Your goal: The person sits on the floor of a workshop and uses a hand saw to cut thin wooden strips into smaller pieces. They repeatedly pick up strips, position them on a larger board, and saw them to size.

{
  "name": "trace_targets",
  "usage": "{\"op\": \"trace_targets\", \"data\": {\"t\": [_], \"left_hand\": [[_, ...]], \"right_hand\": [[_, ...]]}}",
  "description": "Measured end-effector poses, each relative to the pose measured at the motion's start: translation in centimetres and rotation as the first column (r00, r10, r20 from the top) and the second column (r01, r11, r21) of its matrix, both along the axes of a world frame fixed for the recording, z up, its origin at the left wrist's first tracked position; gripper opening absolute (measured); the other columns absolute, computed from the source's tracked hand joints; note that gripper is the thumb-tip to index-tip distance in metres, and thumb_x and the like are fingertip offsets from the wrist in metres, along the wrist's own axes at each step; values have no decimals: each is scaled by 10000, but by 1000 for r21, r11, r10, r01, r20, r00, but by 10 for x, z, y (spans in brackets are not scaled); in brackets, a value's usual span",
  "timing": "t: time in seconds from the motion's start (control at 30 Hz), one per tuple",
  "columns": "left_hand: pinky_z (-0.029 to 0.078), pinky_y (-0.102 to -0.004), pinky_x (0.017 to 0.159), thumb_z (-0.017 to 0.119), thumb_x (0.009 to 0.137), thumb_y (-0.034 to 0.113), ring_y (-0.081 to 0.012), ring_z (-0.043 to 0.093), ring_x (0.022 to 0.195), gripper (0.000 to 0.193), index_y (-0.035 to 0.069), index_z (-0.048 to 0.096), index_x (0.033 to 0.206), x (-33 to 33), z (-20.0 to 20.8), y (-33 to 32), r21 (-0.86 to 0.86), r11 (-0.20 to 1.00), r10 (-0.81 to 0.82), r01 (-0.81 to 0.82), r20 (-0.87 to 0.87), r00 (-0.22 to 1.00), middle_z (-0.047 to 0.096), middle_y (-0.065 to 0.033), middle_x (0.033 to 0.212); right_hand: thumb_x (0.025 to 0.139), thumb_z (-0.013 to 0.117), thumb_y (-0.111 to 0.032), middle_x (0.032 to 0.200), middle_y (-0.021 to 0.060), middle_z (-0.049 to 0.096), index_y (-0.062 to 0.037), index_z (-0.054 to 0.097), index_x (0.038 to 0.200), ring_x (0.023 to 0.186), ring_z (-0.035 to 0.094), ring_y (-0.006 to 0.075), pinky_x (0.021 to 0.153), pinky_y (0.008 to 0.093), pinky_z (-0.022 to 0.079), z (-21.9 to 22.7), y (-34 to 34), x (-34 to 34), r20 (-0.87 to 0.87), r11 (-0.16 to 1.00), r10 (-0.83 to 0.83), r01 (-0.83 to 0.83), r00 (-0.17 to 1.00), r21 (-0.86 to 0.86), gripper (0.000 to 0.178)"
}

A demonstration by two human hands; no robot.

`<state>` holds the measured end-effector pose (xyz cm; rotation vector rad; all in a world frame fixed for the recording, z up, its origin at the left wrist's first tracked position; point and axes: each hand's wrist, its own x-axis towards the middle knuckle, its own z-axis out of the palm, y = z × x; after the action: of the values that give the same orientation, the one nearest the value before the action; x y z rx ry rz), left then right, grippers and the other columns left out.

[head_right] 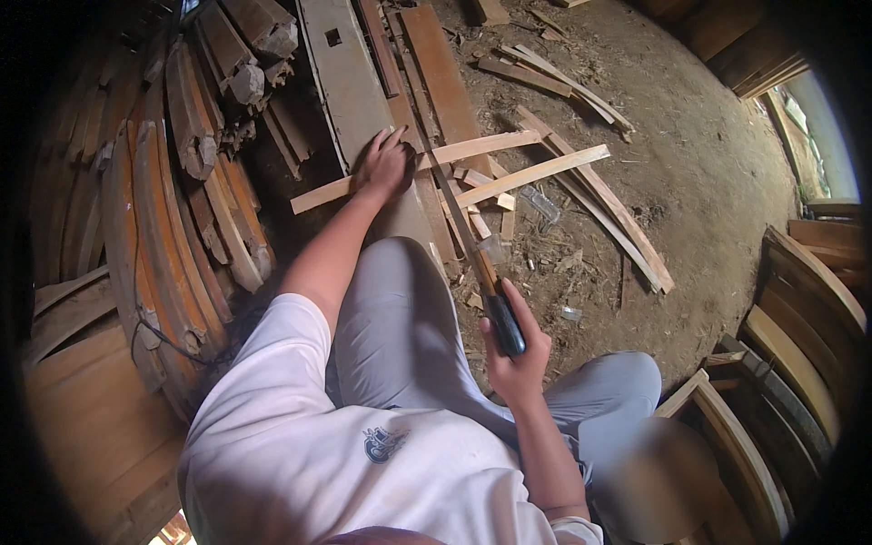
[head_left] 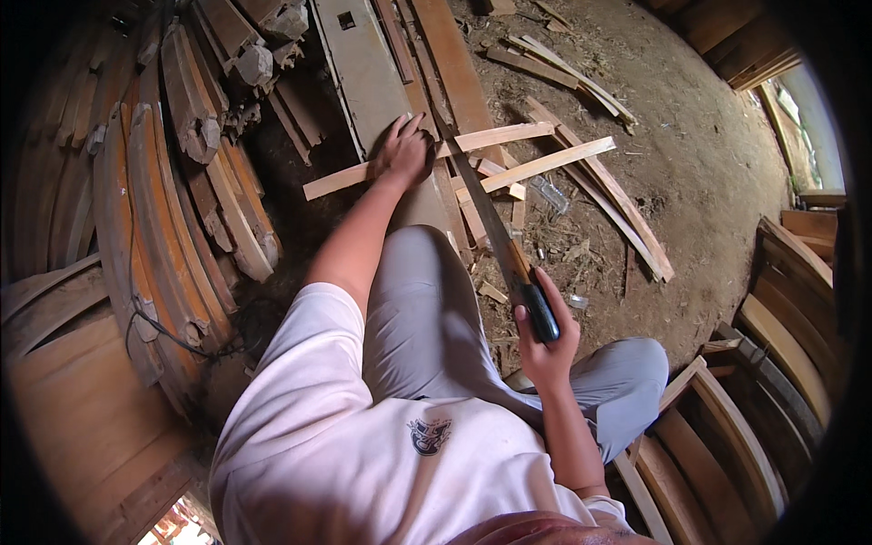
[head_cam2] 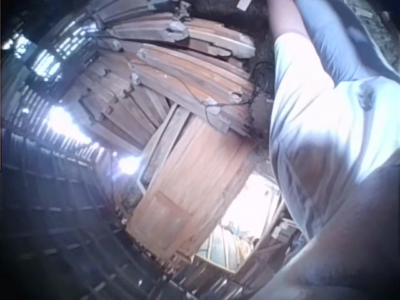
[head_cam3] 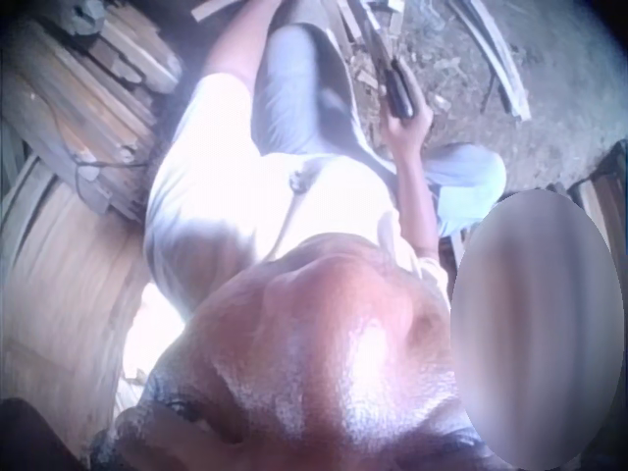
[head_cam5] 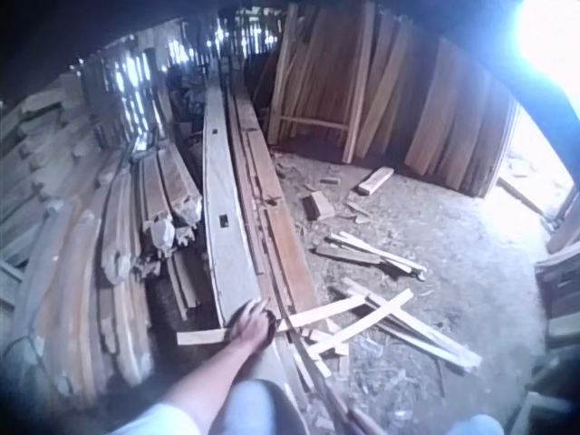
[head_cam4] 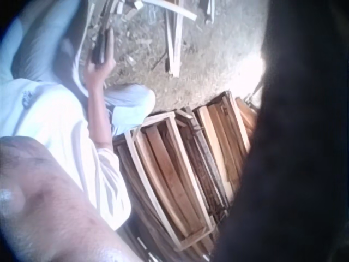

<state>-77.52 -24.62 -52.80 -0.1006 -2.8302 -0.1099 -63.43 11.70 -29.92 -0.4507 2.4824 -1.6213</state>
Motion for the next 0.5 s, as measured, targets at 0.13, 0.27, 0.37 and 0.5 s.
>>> {"op": "trace_targets", "data": {"t": [0.13,0.27,0.37,0.5], "left_hand": [[243,-515,1224,575,934,238,-285,523,1356,230,105,759,899,0,7,10,20,999,-42,42,24,999,742,-118,1011],[277,-481,1214,606,920,206,-288,565,1290,180,90,740,949,-2,0,9,7,1000,21,-21,19,1000,732,-103,1050],[275,-471,1223,557,938,258,-254,572,1303,259,98,757,978,-2,-4,4,20,999,29,-29,-6,1000,746,-109,1088],[277,-454,1225,548,936,258,-242,563,1316,271,97,756,1003,-1,2,5,14,1000,-2,1,70,998,746,-104,1112]], "right_hand": [[900,717,-42,1053,134,753,-17,573,1418,895,713,121,794,257,533,2,0,1,78,1000,-23,22,997,7,538],[896,711,-26,1043,117,752,-12,567,1423,873,699,105,786,250,531,3,-2,5,94,999,-34,33,995,12,546],[894,710,-20,1039,112,751,-18,570,1423,865,687,92,776,240,525,13,-4,7,69,999,-21,19,997,30,547],[892,704,-9,1038,110,750,-23,579,1416,862,676,79,770,233,519,16,-2,6,84,999,-9,6,996,37,539]]}}
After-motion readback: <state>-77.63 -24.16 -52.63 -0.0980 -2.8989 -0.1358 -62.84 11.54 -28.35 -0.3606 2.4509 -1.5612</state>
